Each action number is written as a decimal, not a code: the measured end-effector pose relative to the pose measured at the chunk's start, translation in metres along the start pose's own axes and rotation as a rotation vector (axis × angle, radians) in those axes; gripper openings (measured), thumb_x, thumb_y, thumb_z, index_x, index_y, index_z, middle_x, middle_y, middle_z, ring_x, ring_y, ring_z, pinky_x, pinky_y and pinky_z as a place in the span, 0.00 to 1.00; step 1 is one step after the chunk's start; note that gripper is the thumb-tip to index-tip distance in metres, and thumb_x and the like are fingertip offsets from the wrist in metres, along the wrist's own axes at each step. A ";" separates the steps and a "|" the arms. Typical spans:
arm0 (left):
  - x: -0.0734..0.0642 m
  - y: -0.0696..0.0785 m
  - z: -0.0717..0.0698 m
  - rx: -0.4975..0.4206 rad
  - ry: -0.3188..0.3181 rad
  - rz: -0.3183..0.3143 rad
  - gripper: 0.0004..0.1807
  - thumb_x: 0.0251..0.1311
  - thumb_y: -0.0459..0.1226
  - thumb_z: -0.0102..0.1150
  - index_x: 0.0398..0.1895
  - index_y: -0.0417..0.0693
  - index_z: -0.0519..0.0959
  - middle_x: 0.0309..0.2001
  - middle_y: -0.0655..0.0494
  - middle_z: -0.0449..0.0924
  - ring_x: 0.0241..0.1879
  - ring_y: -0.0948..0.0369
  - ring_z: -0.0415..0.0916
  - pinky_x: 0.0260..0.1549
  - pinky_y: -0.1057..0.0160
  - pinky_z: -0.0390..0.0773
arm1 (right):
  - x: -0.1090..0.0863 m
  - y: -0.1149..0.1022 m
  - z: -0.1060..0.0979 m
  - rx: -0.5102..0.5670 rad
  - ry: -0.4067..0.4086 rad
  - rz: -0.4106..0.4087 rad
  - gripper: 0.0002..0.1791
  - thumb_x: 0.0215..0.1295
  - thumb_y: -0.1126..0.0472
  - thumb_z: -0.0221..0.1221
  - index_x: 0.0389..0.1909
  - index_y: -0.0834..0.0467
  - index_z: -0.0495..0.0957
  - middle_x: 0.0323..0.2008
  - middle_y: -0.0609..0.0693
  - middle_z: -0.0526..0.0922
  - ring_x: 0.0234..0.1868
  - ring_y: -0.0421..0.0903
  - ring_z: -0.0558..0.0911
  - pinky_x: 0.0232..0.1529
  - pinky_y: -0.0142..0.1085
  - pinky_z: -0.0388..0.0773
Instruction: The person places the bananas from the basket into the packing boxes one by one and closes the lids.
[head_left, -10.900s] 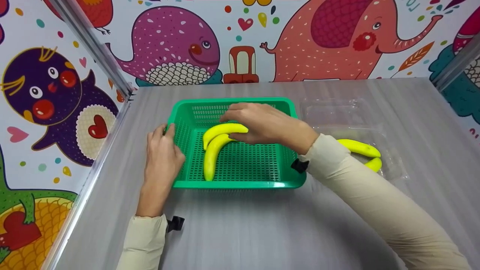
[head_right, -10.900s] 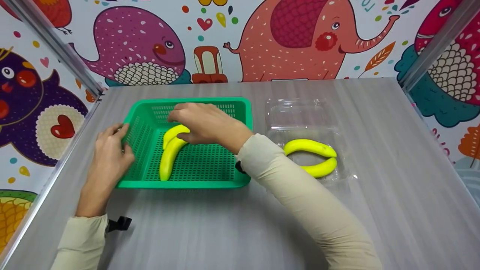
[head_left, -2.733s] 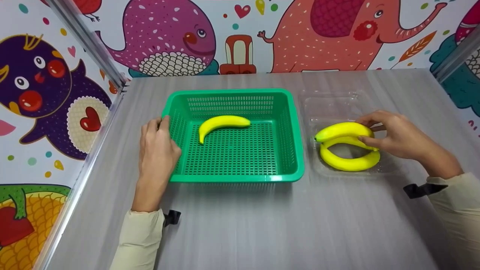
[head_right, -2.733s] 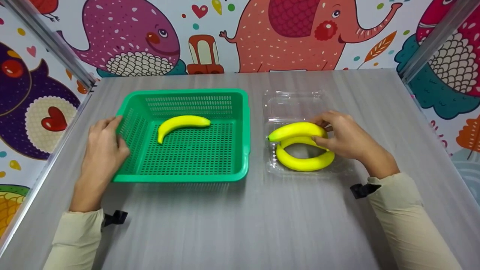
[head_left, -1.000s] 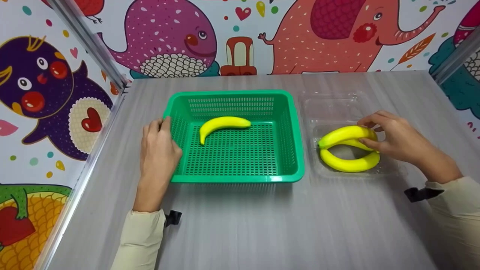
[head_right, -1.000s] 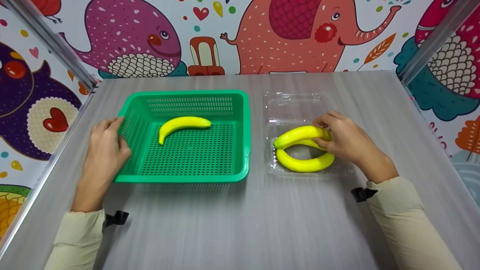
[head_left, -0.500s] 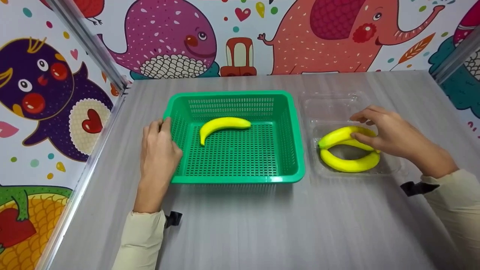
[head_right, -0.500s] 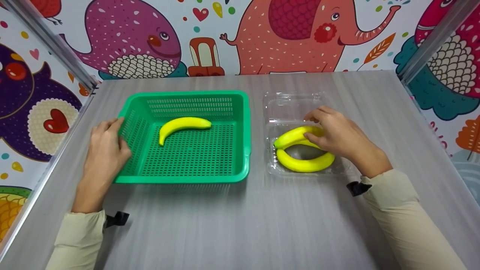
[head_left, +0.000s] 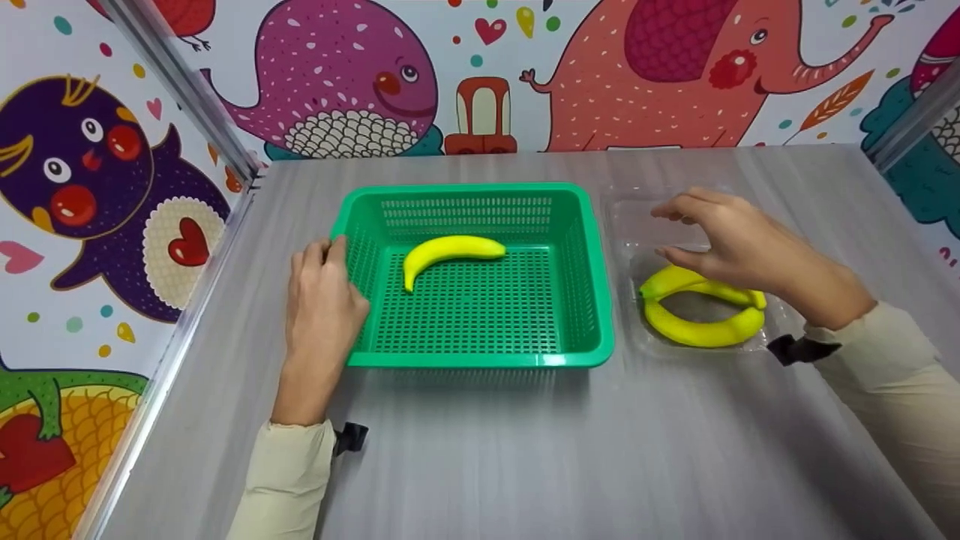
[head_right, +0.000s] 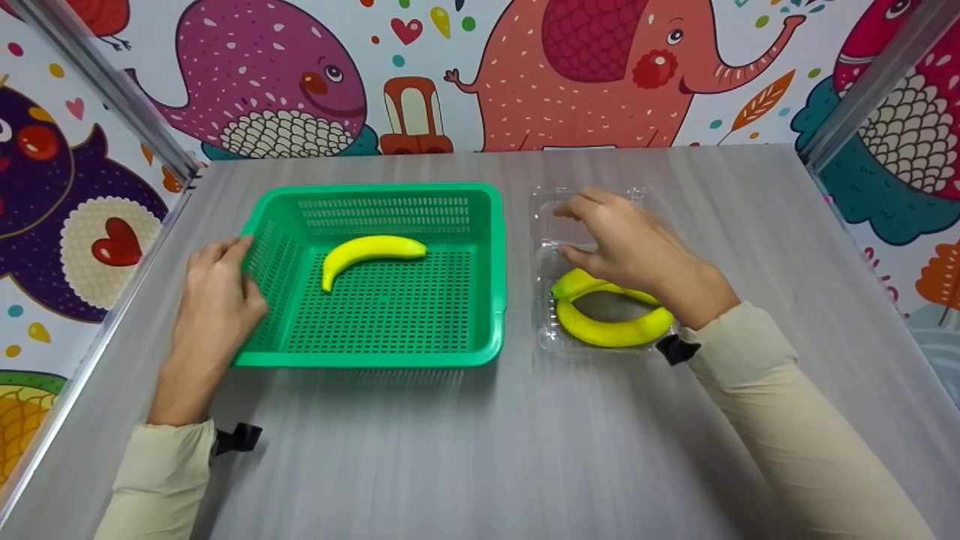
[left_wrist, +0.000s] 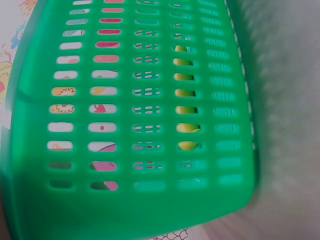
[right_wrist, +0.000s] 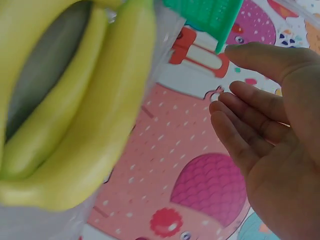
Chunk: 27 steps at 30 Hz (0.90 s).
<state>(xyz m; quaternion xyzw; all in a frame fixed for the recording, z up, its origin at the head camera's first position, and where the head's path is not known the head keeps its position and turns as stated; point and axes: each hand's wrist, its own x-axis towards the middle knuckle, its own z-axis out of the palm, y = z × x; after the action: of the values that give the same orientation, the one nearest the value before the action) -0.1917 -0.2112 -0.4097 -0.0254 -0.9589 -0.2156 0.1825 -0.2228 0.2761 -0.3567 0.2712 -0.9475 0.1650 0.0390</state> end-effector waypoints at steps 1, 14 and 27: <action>0.000 0.000 0.000 -0.001 0.001 -0.001 0.29 0.66 0.17 0.47 0.72 0.26 0.75 0.65 0.25 0.77 0.58 0.31 0.73 0.64 0.39 0.76 | 0.003 -0.003 0.000 -0.006 0.008 -0.021 0.26 0.66 0.59 0.76 0.63 0.60 0.83 0.56 0.56 0.87 0.55 0.54 0.88 0.52 0.55 0.90; 0.000 0.000 0.001 0.006 0.011 -0.002 0.29 0.67 0.18 0.48 0.72 0.27 0.75 0.64 0.26 0.77 0.59 0.32 0.74 0.65 0.38 0.77 | 0.041 -0.052 0.002 -0.029 -0.031 -0.073 0.29 0.65 0.56 0.76 0.66 0.59 0.83 0.58 0.55 0.87 0.56 0.52 0.88 0.51 0.52 0.91; -0.001 0.000 0.000 -0.001 -0.003 -0.006 0.29 0.68 0.18 0.47 0.73 0.27 0.74 0.66 0.26 0.77 0.61 0.32 0.73 0.68 0.39 0.75 | 0.081 -0.090 0.016 -0.047 -0.085 -0.166 0.29 0.67 0.50 0.74 0.66 0.56 0.83 0.60 0.54 0.87 0.58 0.51 0.87 0.53 0.50 0.91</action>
<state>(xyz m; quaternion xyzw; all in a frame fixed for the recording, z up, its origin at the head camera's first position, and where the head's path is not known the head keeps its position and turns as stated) -0.1910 -0.2112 -0.4101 -0.0230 -0.9592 -0.2166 0.1804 -0.2438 0.1589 -0.3322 0.3546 -0.9261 0.1273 0.0185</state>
